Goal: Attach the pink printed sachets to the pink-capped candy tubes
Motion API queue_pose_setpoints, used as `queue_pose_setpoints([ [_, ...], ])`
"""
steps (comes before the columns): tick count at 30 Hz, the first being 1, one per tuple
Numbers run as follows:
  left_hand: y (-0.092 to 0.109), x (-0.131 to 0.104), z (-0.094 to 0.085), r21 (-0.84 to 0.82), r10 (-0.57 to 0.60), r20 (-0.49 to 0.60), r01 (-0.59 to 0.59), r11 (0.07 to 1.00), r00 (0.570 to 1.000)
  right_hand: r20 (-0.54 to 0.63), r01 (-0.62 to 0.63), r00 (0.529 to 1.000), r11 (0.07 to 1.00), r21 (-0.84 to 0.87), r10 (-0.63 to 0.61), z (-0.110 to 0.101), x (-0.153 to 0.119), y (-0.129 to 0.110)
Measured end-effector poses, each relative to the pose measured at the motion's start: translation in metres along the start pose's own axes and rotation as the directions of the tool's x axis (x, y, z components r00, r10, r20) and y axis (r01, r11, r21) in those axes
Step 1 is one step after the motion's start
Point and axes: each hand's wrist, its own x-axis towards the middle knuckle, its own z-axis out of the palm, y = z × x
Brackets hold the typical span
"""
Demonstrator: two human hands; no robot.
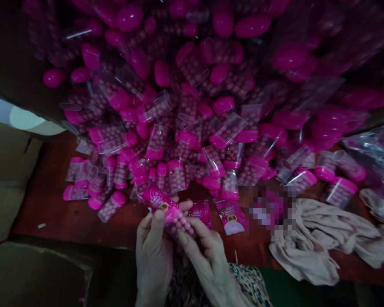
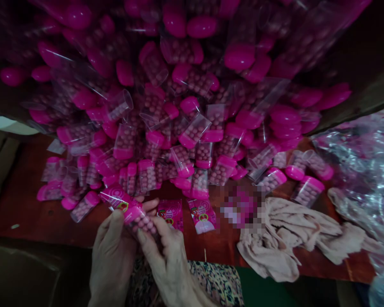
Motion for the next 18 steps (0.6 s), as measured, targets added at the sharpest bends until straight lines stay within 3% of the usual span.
queue_pose_setpoints([
  [3, -0.0019, -0.0001, 0.0031, -0.073, -0.021, -0.027, 0.019, 0.997, 0.999, -0.101, 0.092, 0.988, 0.976, -0.197, -0.114, 0.002, -0.004, 0.0039],
  [6, -0.0012, 0.0014, 0.0023, -0.104, -0.076, 0.012, 0.077, 0.992, 0.997, -0.129, 0.145, 0.976, 0.965, -0.216, -0.176, 0.0024, -0.0034, 0.0055],
  [10, 0.0007, 0.0023, -0.0018, -0.066, -0.038, 0.11, 0.045, 0.997, 0.993, 0.003, 0.039, 0.999, 0.997, 0.063, -0.039, 0.0019, 0.0009, 0.0022],
  [13, 0.0009, 0.0016, -0.0027, 0.007, 0.002, 0.11, -0.003, 1.0, 0.994, 0.063, -0.059, 0.997, 0.968, 0.244, 0.045, 0.0034, 0.0016, 0.0003],
  [18, 0.0002, -0.0007, -0.0005, 0.078, -0.047, 0.086, 0.041, 0.996, 0.995, -0.056, -0.047, 0.997, 0.991, 0.129, 0.054, 0.0045, -0.0044, 0.0007],
])
